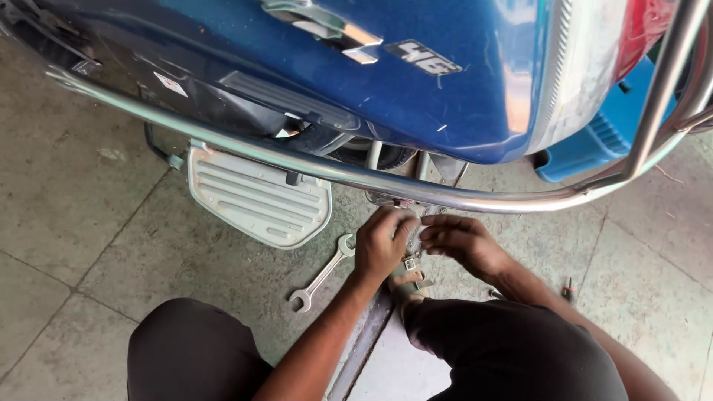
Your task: Replacing the number plate on a motorcycle and securing it with bolts.
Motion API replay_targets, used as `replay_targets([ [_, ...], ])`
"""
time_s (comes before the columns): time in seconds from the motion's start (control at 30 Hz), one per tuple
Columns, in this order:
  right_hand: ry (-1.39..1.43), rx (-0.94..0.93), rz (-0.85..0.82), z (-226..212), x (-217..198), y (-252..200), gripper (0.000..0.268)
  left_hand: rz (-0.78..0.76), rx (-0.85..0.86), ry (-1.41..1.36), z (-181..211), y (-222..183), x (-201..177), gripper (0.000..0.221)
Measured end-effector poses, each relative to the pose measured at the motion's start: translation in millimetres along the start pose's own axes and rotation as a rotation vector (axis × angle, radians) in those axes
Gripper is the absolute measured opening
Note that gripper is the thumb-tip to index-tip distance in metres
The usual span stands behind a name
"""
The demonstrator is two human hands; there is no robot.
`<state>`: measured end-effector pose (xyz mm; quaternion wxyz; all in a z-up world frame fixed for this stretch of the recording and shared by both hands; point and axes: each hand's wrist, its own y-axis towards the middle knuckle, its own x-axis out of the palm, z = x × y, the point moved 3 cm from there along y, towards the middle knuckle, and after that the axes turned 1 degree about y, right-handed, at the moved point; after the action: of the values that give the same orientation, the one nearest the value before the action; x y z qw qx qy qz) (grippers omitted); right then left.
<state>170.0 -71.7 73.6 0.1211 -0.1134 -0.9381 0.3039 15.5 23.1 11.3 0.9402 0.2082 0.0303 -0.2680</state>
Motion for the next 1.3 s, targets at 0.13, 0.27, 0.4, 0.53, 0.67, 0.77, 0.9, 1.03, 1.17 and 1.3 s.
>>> replay_targets([
  [0.13,-0.348,-0.578,0.345,9,-75,-1,0.035,0.235,-0.129,-0.174,8,24,-2,0.013],
  [0.27,-0.580,-0.749,0.544,-100,1,-41,0.032,0.267,-0.148,-0.308,64,66,-10,0.019],
  [0.4,-1.052,-0.645,0.594,-138,20,-33,0.024,0.394,-0.049,-0.545,72,79,5,0.013],
  [0.53,-1.412,-0.932,0.445,-159,55,-27,0.016,0.513,0.024,-0.534,65,79,3,0.011],
  [0.67,-1.411,-1.001,0.357,-149,47,-15,0.019,0.512,0.001,-0.517,61,79,-4,0.011],
  [0.77,-1.473,-1.099,0.348,-156,62,-16,0.022,0.415,-0.076,-0.473,65,90,-12,0.010],
  [0.9,-1.564,-0.976,0.360,-164,73,-18,0.024,0.448,0.082,-0.464,69,96,-16,0.014],
  [1.03,-1.520,-0.970,0.336,-147,50,-11,0.021,0.414,0.140,-0.485,55,91,-5,0.014],
  [1.17,-1.557,-0.817,0.334,-166,71,-19,0.018,0.404,0.158,-0.307,45,84,9,0.016],
  [1.3,-1.409,-0.834,0.303,-160,43,-19,0.011,0.333,0.240,-0.396,48,83,10,0.032],
])
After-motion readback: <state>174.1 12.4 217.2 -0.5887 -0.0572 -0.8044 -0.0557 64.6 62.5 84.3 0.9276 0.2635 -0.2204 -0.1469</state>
